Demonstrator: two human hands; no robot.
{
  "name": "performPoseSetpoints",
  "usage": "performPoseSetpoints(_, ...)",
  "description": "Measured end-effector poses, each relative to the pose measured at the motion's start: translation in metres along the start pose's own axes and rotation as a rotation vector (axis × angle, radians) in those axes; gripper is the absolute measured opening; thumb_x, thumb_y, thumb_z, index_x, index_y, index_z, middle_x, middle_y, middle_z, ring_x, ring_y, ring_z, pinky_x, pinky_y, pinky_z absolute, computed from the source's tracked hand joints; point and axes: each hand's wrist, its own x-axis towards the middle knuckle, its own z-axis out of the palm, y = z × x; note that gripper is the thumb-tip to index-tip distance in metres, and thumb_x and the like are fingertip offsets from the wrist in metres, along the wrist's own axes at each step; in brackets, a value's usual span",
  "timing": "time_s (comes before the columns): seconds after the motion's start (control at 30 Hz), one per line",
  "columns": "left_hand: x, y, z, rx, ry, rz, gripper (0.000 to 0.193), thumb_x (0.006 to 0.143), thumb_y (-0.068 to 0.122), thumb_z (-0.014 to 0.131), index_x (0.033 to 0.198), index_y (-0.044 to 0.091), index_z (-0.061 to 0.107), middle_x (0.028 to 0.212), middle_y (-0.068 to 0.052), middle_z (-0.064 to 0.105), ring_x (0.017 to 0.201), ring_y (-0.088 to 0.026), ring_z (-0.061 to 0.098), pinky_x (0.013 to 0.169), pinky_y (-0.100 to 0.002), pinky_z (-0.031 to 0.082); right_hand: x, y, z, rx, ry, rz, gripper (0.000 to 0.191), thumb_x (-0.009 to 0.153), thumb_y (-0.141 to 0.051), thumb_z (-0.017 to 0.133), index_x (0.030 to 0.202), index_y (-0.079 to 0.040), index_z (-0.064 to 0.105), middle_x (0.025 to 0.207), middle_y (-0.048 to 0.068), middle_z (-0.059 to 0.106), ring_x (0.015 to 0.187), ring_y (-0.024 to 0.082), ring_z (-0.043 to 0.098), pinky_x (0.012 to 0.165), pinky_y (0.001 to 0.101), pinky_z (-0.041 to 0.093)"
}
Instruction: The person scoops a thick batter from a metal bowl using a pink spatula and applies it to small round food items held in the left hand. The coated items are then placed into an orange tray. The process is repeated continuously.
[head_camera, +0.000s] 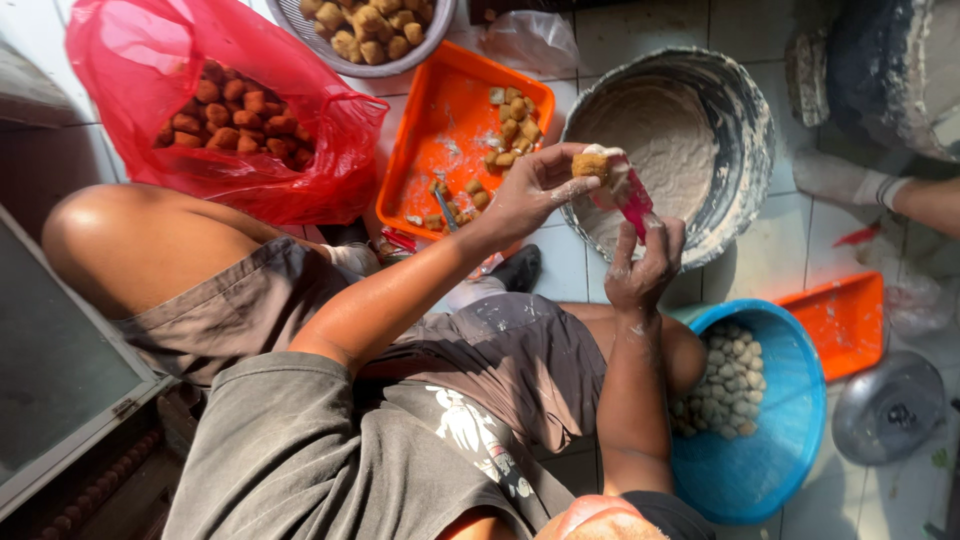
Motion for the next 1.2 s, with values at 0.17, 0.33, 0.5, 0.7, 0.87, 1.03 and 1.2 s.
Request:
performPoseSetpoints(0.17, 0.008, -0.005, -0.037, 0.094, 0.262, 0.099, 0.035, 0.104, 0.014, 0.07, 0.135, -0.001, 0.06, 0.123, -0.008, 0.068, 0.108, -0.015, 0.065, 0.096, -0.03, 0.051, 0.0, 0.006, 0.002, 0.049, -0.116, 0.113, 0.024, 0.109, -0.018, 0.063, 0.114, 0.006, 0.064, 0.096, 0.016, 0.054, 0.083, 0.031, 0.055, 0.075, 0.0433, 0.045)
performPoseSetpoints(0.33, 0.025, -0.009, -0.098, 0.1, 0.644, -0.162, 0.044, 0.095, 0.026, 0.068, 0.13, -0.001, 0.063, 0.112, -0.011, 0.074, 0.097, -0.02, 0.072, 0.082, -0.039, 0.058, 0.0, 0.015, 0.004, 0.11, -0.08, 0.117, 0.023, 0.11, -0.017, 0.061, 0.114, 0.005, 0.064, 0.103, 0.018, 0.059, 0.096, 0.038, 0.059, 0.084, 0.0457, 0.047)
performPoseSetpoints(0.5, 0.133, 0.072, -0.116, 0.48, 0.487, 0.277, 0.054, 0.095, 0.04, 0.072, 0.128, -0.002, 0.067, 0.116, -0.011, 0.074, 0.106, -0.018, 0.067, 0.096, -0.034, 0.051, -0.008, 0.024, 0.011, 0.203, -0.112, 0.192, 0.022, 0.109, -0.015, 0.057, 0.114, 0.005, 0.065, 0.102, 0.016, 0.061, 0.094, 0.033, 0.06, 0.084, 0.0416, 0.048)
performPoseSetpoints(0.7, 0.15, 0.125, -0.113, 0.766, 0.539, 0.027, 0.055, 0.104, 0.036, 0.06, 0.135, -0.009, 0.056, 0.129, -0.026, 0.064, 0.109, -0.028, 0.067, 0.086, -0.037, 0.057, -0.01, 0.041, 0.024, 0.72, -0.069, 0.461, 0.029, 0.116, -0.024, 0.051, 0.121, 0.0, 0.065, 0.105, 0.002, 0.059, 0.091, 0.012, 0.051, 0.082, 0.0273, 0.042)
performPoseSetpoints(0.87, 0.064, 0.06, -0.152, 0.973, 0.46, 0.086, 0.059, 0.101, 0.033, 0.065, 0.147, -0.002, 0.05, 0.145, -0.02, 0.06, 0.135, -0.025, 0.059, 0.111, -0.033, 0.046, -0.007, 0.051, 0.014, 1.153, -0.011, 0.812, 0.035, 0.116, -0.033, 0.044, 0.117, -0.002, 0.061, 0.077, -0.002, 0.047, 0.06, 0.005, 0.038, 0.054, 0.0223, 0.031)
performPoseSetpoints(1.03, -0.032, -0.021, -0.19, 1.071, 0.459, -0.305, 0.048, 0.098, 0.03, 0.065, 0.137, 0.001, 0.061, 0.135, -0.018, 0.067, 0.128, -0.027, 0.064, 0.108, -0.036, 0.049, 0.002, 0.093, 0.021, 1.05, 0.0, 0.894, 0.025, 0.11, -0.026, 0.047, 0.124, -0.008, 0.058, 0.077, 0.001, 0.053, 0.052, 0.009, 0.042, 0.047, 0.0255, 0.035)
performPoseSetpoints(1.2, -0.074, -0.055, -0.199, 1.208, 0.38, -0.377, 0.037, 0.093, 0.027, 0.07, 0.124, 0.006, 0.069, 0.121, -0.017, 0.072, 0.116, -0.032, 0.068, 0.1, -0.041, 0.052, 0.013, 0.159, 0.066, 0.36, -0.509, 0.683, 0.029, 0.102, -0.009, 0.053, 0.129, -0.007, 0.061, 0.096, 0.009, 0.073, 0.07, 0.019, 0.063, 0.062, 0.0332, 0.052)
